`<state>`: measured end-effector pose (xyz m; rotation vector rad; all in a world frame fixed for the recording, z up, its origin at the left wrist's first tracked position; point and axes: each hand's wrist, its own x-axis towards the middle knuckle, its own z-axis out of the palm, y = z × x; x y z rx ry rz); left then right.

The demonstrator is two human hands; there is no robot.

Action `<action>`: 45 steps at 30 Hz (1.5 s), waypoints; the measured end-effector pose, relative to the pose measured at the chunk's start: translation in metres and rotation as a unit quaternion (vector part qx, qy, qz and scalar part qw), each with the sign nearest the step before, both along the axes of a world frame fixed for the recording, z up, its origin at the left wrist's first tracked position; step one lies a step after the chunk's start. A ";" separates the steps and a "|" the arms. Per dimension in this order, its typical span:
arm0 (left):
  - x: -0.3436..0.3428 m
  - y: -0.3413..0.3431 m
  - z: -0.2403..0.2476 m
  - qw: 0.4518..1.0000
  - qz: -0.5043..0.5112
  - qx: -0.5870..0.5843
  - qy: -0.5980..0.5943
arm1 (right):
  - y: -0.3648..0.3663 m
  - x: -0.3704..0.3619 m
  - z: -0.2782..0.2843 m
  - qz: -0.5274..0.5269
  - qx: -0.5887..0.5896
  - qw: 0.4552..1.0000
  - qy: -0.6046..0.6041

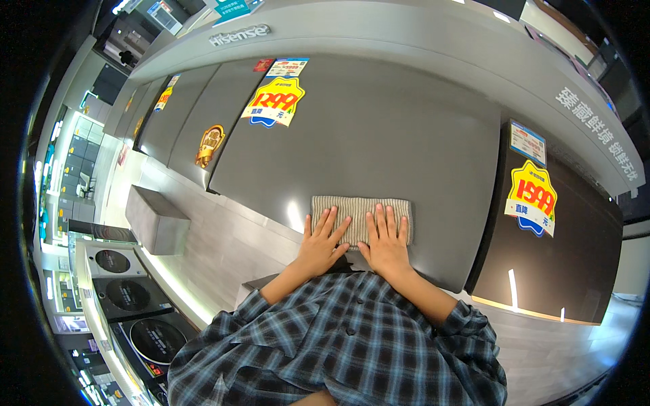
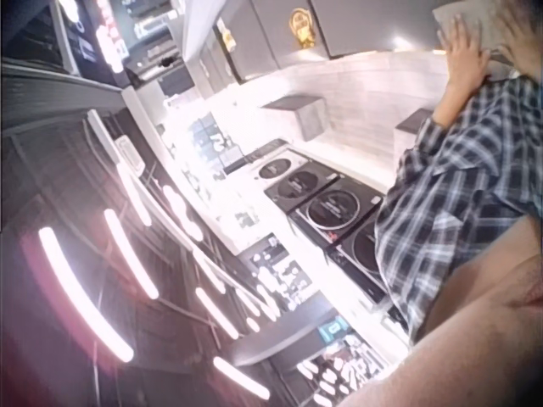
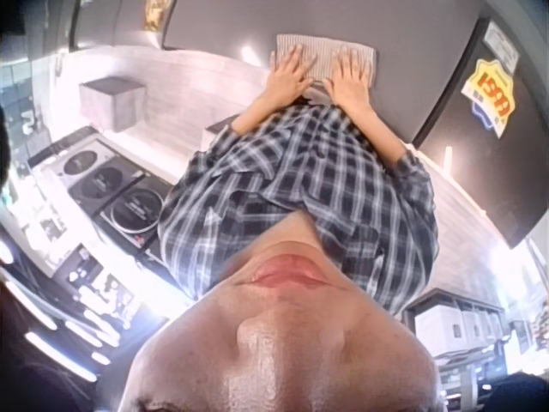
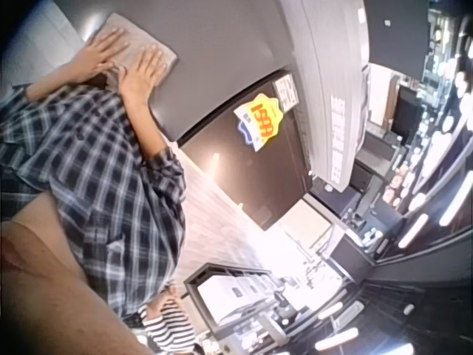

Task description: The person wipes the surfaces of several refrigerators in an appliance store using a striped cloth. They move from one unit to another, wiping the top and front panels, and occasionally fold the cloth while continuing to clean.

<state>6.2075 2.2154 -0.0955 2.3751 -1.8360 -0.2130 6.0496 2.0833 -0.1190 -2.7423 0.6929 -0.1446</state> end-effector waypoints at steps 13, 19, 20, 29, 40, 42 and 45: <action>0.135 -0.079 -0.018 0.995 -0.048 -0.091 -0.003 | -0.055 0.122 0.008 -0.087 -0.023 0.996 0.029; 0.181 -0.147 -0.026 0.991 -0.069 -0.113 0.011 | -0.107 0.167 0.000 -0.161 -0.068 0.983 0.057; 0.188 -0.157 -0.028 0.993 -0.069 -0.100 0.015 | -0.116 0.174 -0.003 -0.165 -0.074 0.982 0.047; 0.226 -0.234 -0.027 0.998 0.006 -0.056 0.031 | -0.181 0.235 -0.016 -0.204 -0.077 0.976 -0.002; 0.283 -0.299 -0.004 0.993 0.071 0.090 0.009 | -0.225 0.320 -0.017 -0.241 -0.058 0.965 0.079; 0.295 -0.302 -0.007 0.994 0.070 0.083 0.009 | -0.230 0.332 -0.018 -0.242 -0.063 0.964 0.086; 0.313 -0.308 -0.012 0.995 0.064 0.077 -0.009 | -0.237 0.348 -0.020 -0.236 -0.064 0.965 0.089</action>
